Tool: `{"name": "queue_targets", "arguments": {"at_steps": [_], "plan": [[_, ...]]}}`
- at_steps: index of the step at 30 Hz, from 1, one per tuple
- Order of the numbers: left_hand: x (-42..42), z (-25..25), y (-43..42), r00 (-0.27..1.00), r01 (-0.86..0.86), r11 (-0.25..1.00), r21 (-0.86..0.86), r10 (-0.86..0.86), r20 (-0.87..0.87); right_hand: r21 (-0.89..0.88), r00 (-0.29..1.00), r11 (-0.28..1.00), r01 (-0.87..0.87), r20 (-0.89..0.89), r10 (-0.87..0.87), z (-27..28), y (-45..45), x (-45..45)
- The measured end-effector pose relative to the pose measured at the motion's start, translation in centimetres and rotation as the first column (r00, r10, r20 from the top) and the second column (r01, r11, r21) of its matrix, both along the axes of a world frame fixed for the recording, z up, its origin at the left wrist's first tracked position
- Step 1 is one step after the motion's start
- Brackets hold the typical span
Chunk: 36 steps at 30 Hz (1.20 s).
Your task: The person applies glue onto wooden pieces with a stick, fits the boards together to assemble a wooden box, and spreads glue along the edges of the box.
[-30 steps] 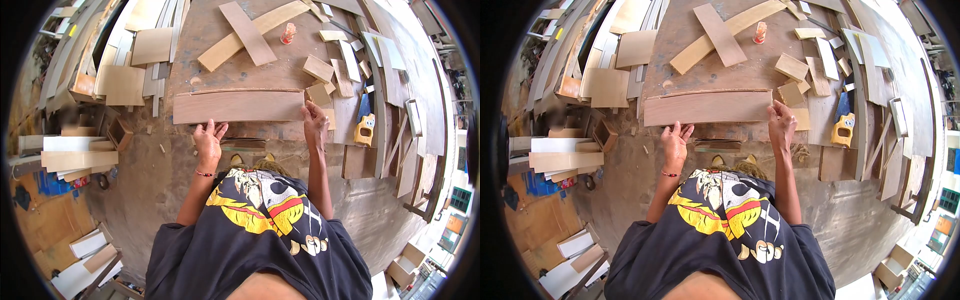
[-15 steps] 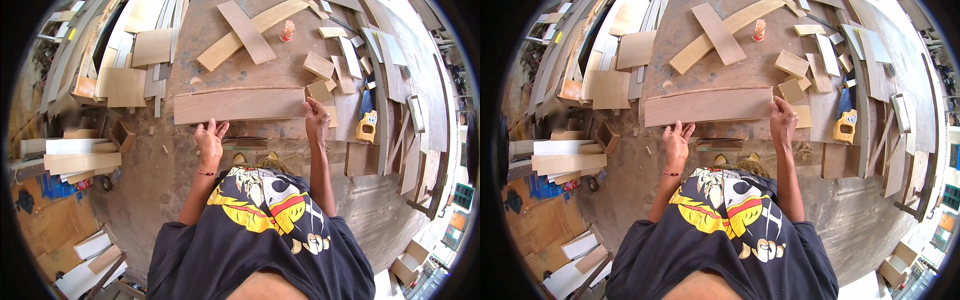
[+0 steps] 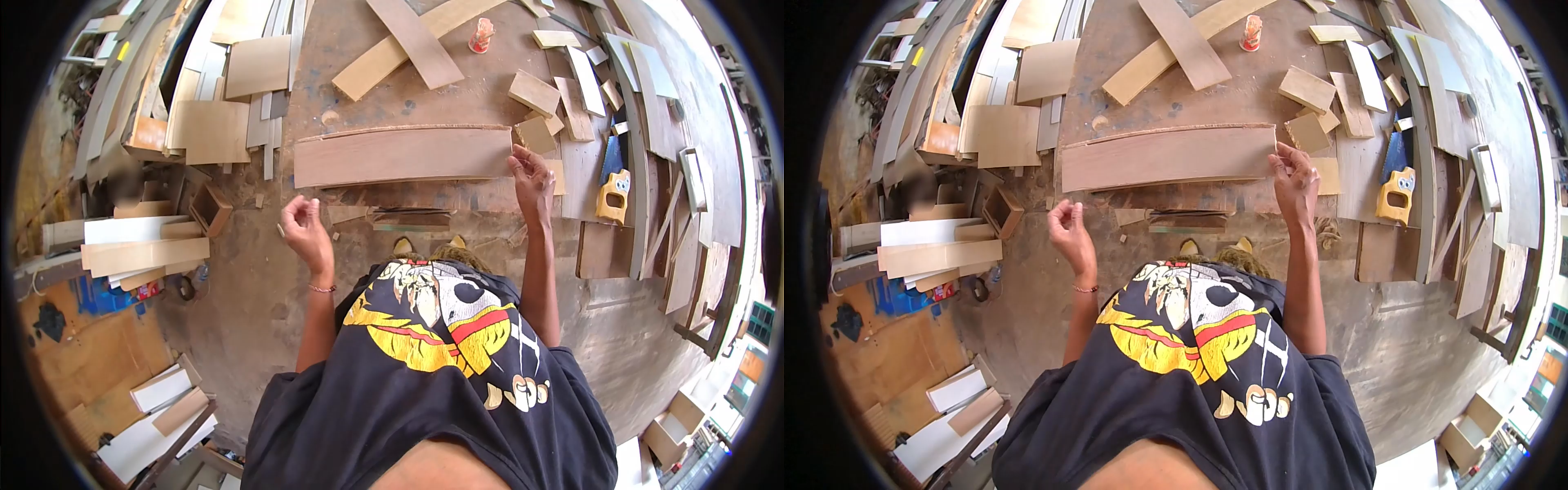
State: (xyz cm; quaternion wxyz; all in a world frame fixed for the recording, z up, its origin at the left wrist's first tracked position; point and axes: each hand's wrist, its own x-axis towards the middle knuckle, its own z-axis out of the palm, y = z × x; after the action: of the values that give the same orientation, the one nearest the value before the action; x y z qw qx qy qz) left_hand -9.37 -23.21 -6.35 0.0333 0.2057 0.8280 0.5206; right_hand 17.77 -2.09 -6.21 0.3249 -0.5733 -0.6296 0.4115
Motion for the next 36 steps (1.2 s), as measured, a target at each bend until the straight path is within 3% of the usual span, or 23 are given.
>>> {"name": "queue_targets", "arguments": {"at_steps": [2, 3, 5, 8, 12, 15, 23, 36], "plan": [[-1.2, 1.4, -0.1, 0.995, 0.034, 0.984, -0.176, -0.049, -0.082, -0.013, 0.999, 0.999, -0.038, -0.015, 0.038, 0.0, 0.1, 0.4], [-2.1, 0.7, -0.2, 0.995, 0.035, 0.984, -0.175, -0.050, -0.083, -0.027, 0.997, 0.997, -0.079, -0.027, 0.078, 0.1, 0.1, 0.5], [-3.8, -1.5, -0.1, 0.971, 0.225, 0.949, 0.221, -0.236, 0.024, -0.026, 0.994, 0.995, -0.100, -0.050, 0.098, 0.1, -0.1, 0.8], [-4.6, -1.2, 0.0, 0.945, 0.275, 0.945, 0.176, -0.300, 0.130, -0.037, 0.988, 0.991, -0.132, -0.083, 0.129, 0.3, -0.3, 0.9], [-4.6, -0.8, 0.4, 0.945, 0.249, 0.939, 0.237, -0.289, 0.151, -0.024, 0.990, 0.990, -0.142, -0.022, 0.141, 1.0, -0.6, 0.5], [-4.7, -1.0, 0.5, 0.956, 0.223, 0.954, 0.198, -0.254, 0.148, 0.003, 0.989, 0.990, -0.143, -0.026, 0.143, 0.5, -0.7, 0.6], [-4.9, -1.6, 0.9, 0.955, 0.162, 0.937, 0.309, -0.228, 0.191, 0.015, 0.992, 0.994, -0.107, -0.068, 0.108, -1.1, -0.6, 0.9], [-5.6, -2.2, 0.9, 0.933, 0.195, 0.911, 0.364, -0.287, 0.218, 0.018, 0.994, 0.995, -0.100, -0.046, 0.101, -0.7, -0.8, 0.8]]}}
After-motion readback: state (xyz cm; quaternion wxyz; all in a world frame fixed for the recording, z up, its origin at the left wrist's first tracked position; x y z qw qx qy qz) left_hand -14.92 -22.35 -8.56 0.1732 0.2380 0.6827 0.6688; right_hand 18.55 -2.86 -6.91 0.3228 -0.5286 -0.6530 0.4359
